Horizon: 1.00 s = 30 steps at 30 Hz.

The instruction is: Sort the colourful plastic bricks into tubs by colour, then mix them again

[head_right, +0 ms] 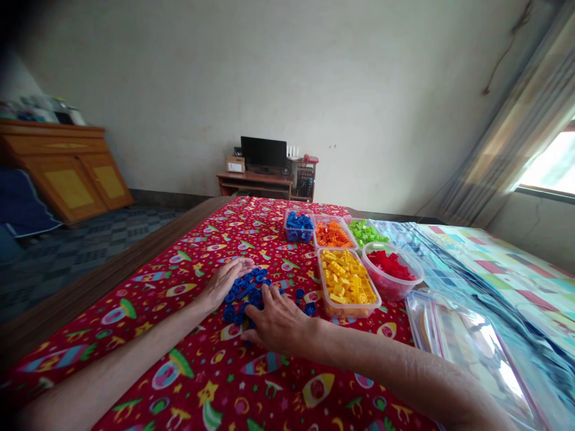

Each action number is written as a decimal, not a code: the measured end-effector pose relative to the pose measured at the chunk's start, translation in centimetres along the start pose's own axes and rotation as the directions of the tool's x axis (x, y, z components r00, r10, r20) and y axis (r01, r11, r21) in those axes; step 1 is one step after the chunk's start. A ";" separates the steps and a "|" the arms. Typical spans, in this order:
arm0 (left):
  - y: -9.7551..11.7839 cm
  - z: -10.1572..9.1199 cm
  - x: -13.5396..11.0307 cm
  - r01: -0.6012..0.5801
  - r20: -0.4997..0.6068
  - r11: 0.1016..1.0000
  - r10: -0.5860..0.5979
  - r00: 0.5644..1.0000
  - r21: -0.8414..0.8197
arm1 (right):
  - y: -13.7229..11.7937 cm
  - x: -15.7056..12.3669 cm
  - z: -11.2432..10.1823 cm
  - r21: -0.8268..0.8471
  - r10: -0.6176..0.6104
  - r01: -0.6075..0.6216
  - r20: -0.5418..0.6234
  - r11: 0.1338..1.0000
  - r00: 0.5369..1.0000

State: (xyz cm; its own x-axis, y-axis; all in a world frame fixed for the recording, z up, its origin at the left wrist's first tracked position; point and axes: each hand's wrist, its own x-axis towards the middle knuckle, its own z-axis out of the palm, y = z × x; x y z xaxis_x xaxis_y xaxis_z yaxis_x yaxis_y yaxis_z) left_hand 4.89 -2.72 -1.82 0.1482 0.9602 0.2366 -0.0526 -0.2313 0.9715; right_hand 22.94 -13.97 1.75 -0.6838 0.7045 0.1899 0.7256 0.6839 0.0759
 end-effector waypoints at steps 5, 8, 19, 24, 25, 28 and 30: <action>0.5 0.1 -0.3 0.000 0.010 1.000 0.000 1.000 0.006 | 0.4 -0.4 0.5 0.002 -0.029 0.029 -0.020 1.000 0.999; 0.4 0.1 -0.1 0.010 0.001 1.000 -0.010 1.000 0.012 | 0.5 -0.8 0.5 -0.019 -0.062 0.062 -0.007 0.998 0.998; 0.4 0.0 -0.2 0.017 0.009 1.000 -0.017 1.000 0.024 | 1.9 1.4 0.6 0.038 -0.050 0.052 -0.047 0.998 0.998; -0.1 0.0 0.2 0.033 -0.005 0.999 -0.033 0.999 0.010 | 3.2 1.6 2.9 0.144 -0.107 0.122 -0.109 0.982 0.988; -0.3 0.0 0.3 0.034 -0.006 0.999 -0.034 0.999 0.010 | 3.4 1.7 3.3 0.161 -0.116 0.130 -0.096 0.978 0.989; -0.5 0.0 0.4 0.036 -0.004 0.999 -0.036 0.999 0.011 | 3.9 2.0 3.0 0.197 -0.113 0.119 -0.042 0.973 0.993; -0.4 0.0 0.4 0.039 -0.003 0.999 -0.039 0.999 0.018 | 4.2 2.2 1.9 0.231 -0.088 0.091 -0.023 0.969 0.996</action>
State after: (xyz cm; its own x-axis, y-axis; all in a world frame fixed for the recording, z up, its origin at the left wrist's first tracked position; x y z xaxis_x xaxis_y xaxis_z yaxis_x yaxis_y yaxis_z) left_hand 4.95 -2.25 -2.10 0.1467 0.9690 0.1988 -0.0290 -0.1967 0.9800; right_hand 24.32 -9.15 0.68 -0.7428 0.6373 0.2054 0.6234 0.7701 -0.1351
